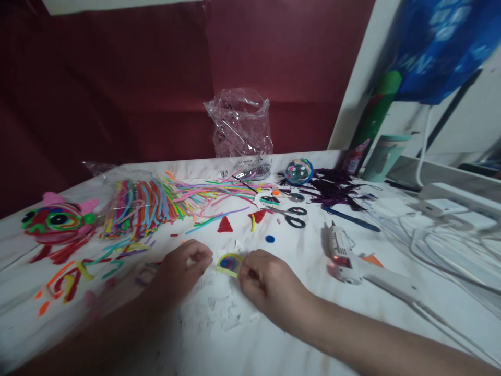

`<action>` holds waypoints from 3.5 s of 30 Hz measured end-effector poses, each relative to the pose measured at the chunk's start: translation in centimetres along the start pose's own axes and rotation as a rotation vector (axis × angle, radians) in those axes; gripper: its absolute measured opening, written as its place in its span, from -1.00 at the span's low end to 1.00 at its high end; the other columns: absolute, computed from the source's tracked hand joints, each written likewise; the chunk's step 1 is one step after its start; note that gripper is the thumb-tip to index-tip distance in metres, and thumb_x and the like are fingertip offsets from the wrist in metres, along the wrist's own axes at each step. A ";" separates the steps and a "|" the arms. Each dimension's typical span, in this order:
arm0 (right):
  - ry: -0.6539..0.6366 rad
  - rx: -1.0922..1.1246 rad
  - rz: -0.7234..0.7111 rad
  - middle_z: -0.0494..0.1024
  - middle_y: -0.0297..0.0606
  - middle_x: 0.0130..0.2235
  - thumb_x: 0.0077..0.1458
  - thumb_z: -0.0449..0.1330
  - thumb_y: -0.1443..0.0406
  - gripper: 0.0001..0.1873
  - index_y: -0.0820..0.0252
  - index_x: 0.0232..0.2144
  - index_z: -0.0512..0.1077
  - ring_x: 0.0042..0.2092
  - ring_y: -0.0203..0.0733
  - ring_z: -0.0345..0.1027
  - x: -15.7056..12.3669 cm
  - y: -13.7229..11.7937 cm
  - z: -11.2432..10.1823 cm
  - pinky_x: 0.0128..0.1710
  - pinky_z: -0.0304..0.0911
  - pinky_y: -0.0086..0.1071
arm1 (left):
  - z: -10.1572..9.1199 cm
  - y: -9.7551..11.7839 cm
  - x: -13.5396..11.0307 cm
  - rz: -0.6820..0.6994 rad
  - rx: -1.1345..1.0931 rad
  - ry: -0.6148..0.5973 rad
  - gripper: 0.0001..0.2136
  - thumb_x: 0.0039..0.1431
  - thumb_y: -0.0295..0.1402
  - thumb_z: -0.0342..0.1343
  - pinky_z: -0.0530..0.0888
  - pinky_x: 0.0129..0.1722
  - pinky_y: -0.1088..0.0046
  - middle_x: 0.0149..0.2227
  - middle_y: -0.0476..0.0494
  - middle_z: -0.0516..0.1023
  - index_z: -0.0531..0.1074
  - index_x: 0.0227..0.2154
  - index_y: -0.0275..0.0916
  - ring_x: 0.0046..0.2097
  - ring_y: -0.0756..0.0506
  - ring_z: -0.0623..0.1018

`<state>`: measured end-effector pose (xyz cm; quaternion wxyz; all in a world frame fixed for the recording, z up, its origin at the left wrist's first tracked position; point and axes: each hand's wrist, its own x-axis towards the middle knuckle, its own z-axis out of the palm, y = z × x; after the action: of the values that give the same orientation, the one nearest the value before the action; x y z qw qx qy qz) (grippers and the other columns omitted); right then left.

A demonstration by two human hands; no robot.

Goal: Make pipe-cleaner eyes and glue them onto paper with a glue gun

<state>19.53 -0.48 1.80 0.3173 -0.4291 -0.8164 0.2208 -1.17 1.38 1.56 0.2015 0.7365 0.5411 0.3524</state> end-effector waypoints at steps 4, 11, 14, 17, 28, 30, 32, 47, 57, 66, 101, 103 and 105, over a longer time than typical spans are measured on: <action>-0.027 0.017 -0.012 0.39 -0.33 -0.51 -0.03 0.05 0.47 -0.84 0.16 -0.57 0.30 -0.50 -0.29 0.22 -0.1 0.3 1.0 -0.53 0.14 -0.45 | 0.6 -1.4 0.0 0.084 0.243 -0.111 -0.82 -0.09 -0.62 0.00 0.32 -0.22 0.35 -0.40 -0.08 0.47 0.40 -0.48 -0.22 -0.26 -0.13 0.42; -0.026 -0.013 0.096 0.34 -0.41 -0.59 -0.02 0.11 0.39 -0.83 0.13 -0.60 0.26 -0.57 -0.33 0.16 0.4 1.2 2.5 -0.58 0.05 -0.46 | 0.9 -1.8 -0.1 0.035 0.268 -0.166 -0.78 -0.14 -0.65 0.02 0.30 -0.20 0.33 -0.38 -0.06 0.47 0.40 -0.44 -0.22 -0.24 -0.13 0.42; -0.026 -0.059 0.083 0.34 -0.39 -0.58 -0.04 0.10 0.40 -0.83 0.14 -0.61 0.24 -0.55 -0.31 0.18 0.6 1.1 2.8 -0.55 0.05 -0.45 | 0.9 -1.7 -0.1 0.030 0.271 -0.175 -0.78 -0.14 -0.65 0.04 0.28 -0.19 0.32 -0.37 -0.07 0.47 0.40 -0.44 -0.23 -0.23 -0.14 0.42; -0.034 -0.085 0.071 0.36 -0.37 -0.56 -0.05 0.09 0.42 -0.83 0.14 -0.61 0.22 -0.52 -0.29 0.23 0.6 1.0 2.9 -0.51 0.08 -0.44 | 0.8 -1.7 -0.1 0.044 0.262 -0.182 -0.79 -0.14 -0.65 0.04 0.28 -0.19 0.32 -0.37 -0.07 0.48 0.40 -0.44 -0.23 -0.23 -0.14 0.41; -0.056 -0.171 0.052 0.39 -0.28 -0.52 -0.05 0.06 0.44 -0.85 0.16 -0.60 0.25 -0.46 -0.21 0.29 1.0 1.1 3.4 -0.46 0.13 -0.39 | 1.0 -1.3 -0.1 0.060 0.279 -0.160 -0.86 -0.08 -0.61 0.11 0.29 -0.20 0.32 -0.38 -0.08 0.48 0.39 -0.46 -0.25 -0.24 -0.14 0.42; -0.054 -0.168 0.049 0.40 -0.28 -0.52 -0.06 0.06 0.45 -0.85 0.17 -0.60 0.27 -0.46 -0.22 0.29 1.0 1.1 3.4 -0.45 0.13 -0.39 | 1.1 -1.3 -0.1 0.070 0.282 -0.156 -0.88 -0.05 -0.58 0.14 0.29 -0.20 0.31 -0.38 -0.08 0.48 0.41 -0.44 -0.25 -0.25 -0.13 0.43; -0.049 -0.158 0.050 0.41 -0.29 -0.52 -0.07 0.06 0.45 -0.85 0.18 -0.61 0.29 -0.47 -0.23 0.29 1.0 1.2 3.4 -0.45 0.14 -0.40 | 1.2 -1.4 0.0 0.080 0.277 -0.155 -0.87 -0.03 -0.56 0.15 0.29 -0.19 0.31 -0.38 -0.07 0.48 0.44 -0.39 -0.25 -0.24 -0.13 0.43; -0.044 -0.153 0.048 0.42 -0.32 -0.50 -0.08 0.10 0.45 -0.88 0.18 -0.57 0.33 -0.45 -0.25 0.31 1.1 1.5 3.1 -0.44 0.16 -0.42 | 1.6 -1.0 0.6 -0.070 0.223 -0.173 -0.74 -0.12 -0.62 0.17 0.29 -0.18 0.34 -0.37 -0.03 0.46 0.48 -0.33 -0.22 -0.23 -0.10 0.42; -0.072 -0.194 0.050 0.47 -0.29 -0.46 -0.02 0.09 0.48 -0.83 0.18 -0.54 0.38 -0.41 -0.22 0.35 0.9 2.0 1.9 -0.39 0.22 -0.40 | 1.5 -0.9 0.7 -0.085 0.224 -0.189 -0.77 -0.12 -0.60 0.17 0.26 -0.19 0.37 -0.40 0.00 0.45 0.49 -0.37 -0.20 -0.24 -0.09 0.41; -0.079 -0.281 0.119 0.51 -0.24 -0.45 0.00 0.11 0.44 -0.86 0.19 -0.51 0.43 -0.39 -0.18 0.38 1.4 2.5 1.6 -0.37 0.24 -0.37 | 1.5 -0.8 0.8 -0.111 0.220 -0.198 -0.78 -0.12 -0.60 0.18 0.27 -0.21 0.38 -0.41 0.01 0.45 0.49 -0.38 -0.19 -0.25 -0.09 0.41; -0.072 -0.312 0.069 0.50 -0.22 -0.46 0.02 0.12 0.49 -0.79 0.22 -0.54 0.50 -0.36 -0.18 0.39 2.2 2.7 1.3 -0.35 0.26 -0.39 | 1.3 -0.8 1.0 -0.091 0.239 -0.219 -0.77 -0.11 -0.60 0.18 0.28 -0.20 0.38 -0.40 0.01 0.46 0.49 -0.36 -0.19 -0.25 -0.09 0.42; -0.063 -0.305 0.053 0.49 -0.23 -0.47 0.01 0.12 0.49 -0.79 0.22 -0.53 0.50 -0.37 -0.18 0.38 2.1 2.8 1.3 -0.36 0.26 -0.39 | 1.3 -0.8 1.0 -0.093 0.237 -0.221 -0.77 -0.11 -0.59 0.18 0.29 -0.20 0.38 -0.40 0.01 0.46 0.49 -0.36 -0.18 -0.24 -0.09 0.42; -0.064 -0.303 0.026 0.48 -0.23 -0.47 0.02 0.12 0.49 -0.80 0.22 -0.52 0.49 -0.37 -0.18 0.37 2.1 2.8 1.3 -0.37 0.26 -0.40 | 1.4 -0.8 0.9 -0.091 0.234 -0.215 -0.77 -0.11 -0.59 0.17 0.29 -0.20 0.39 -0.40 0.01 0.46 0.49 -0.36 -0.19 -0.24 -0.09 0.42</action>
<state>19.31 2.65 -0.23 0.2200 -0.4755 -0.8442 0.1128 -0.55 2.63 0.38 0.1870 0.7633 0.5863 0.1966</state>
